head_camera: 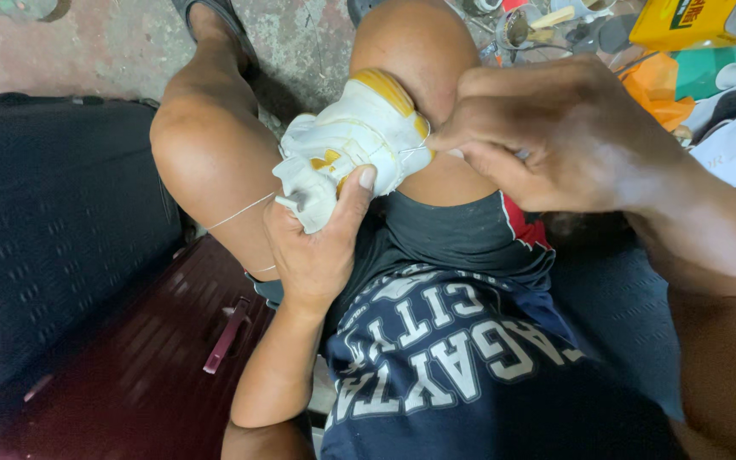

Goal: The person sits on the floor and sews a white sneaker using a needle and white thread. They repeatedly push the needle through the shoe's sole and upper, pull the thread tight, and adjust the shoe's position to continue stitching.

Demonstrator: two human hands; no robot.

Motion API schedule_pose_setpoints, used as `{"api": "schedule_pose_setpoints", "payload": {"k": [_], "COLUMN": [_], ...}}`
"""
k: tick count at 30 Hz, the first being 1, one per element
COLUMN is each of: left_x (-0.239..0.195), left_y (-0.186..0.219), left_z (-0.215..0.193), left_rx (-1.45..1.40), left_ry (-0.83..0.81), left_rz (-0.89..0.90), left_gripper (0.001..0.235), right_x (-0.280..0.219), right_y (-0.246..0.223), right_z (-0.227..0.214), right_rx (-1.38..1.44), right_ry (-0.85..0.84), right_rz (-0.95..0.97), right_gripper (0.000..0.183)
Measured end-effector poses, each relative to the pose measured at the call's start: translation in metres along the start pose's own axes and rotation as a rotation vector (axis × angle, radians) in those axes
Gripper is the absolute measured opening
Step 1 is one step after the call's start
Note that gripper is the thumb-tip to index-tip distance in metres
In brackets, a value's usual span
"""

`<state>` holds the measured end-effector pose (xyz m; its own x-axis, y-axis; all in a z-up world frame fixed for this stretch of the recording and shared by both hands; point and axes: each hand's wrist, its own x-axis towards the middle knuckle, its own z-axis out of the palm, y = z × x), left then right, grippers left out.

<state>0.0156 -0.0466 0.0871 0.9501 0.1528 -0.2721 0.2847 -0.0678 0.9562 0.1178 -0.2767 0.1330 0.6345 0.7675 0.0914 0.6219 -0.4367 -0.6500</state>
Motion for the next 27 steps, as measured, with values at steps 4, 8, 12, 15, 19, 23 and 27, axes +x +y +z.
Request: {"api": "schedule_pose_setpoints", "payload": {"k": [4, 8, 12, 15, 19, 23, 27], "left_x": [-0.003, -0.006, -0.006, -0.007, -0.006, -0.005, -0.001], "left_y": [0.001, 0.001, 0.003, 0.005, 0.008, 0.01, 0.009], "left_z": [0.006, 0.008, 0.011, 0.008, 0.008, 0.009, 0.008], "left_rx": [0.003, 0.089, 0.007, 0.058, 0.076, 0.11, 0.11], "left_ry": [0.014, 0.028, 0.018, -0.008, -0.03, -0.015, -0.036], "left_rz": [0.009, 0.054, 0.056, 0.083, 0.119, 0.144, 0.144], "left_gripper": [0.017, 0.014, 0.014, 0.013, 0.013, 0.012, 0.014], "right_x": [0.002, 0.003, 0.003, 0.003, 0.005, 0.014, 0.028], "right_y": [-0.019, -0.03, -0.034, -0.036, -0.042, -0.045, -0.047], "right_z": [-0.008, -0.019, -0.019, -0.017, -0.017, -0.015, -0.005], "right_rx": [-0.143, -0.254, -0.32, -0.363, -0.401, -0.393, -0.368], "right_ry": [0.04, -0.019, -0.061, -0.119, -0.178, -0.185, -0.216], "right_rz": [-0.092, -0.131, -0.095, -0.088, -0.058, -0.111, -0.076], "right_gripper": [0.023, 0.034, 0.03, 0.037, 0.035, 0.041, 0.021]}}
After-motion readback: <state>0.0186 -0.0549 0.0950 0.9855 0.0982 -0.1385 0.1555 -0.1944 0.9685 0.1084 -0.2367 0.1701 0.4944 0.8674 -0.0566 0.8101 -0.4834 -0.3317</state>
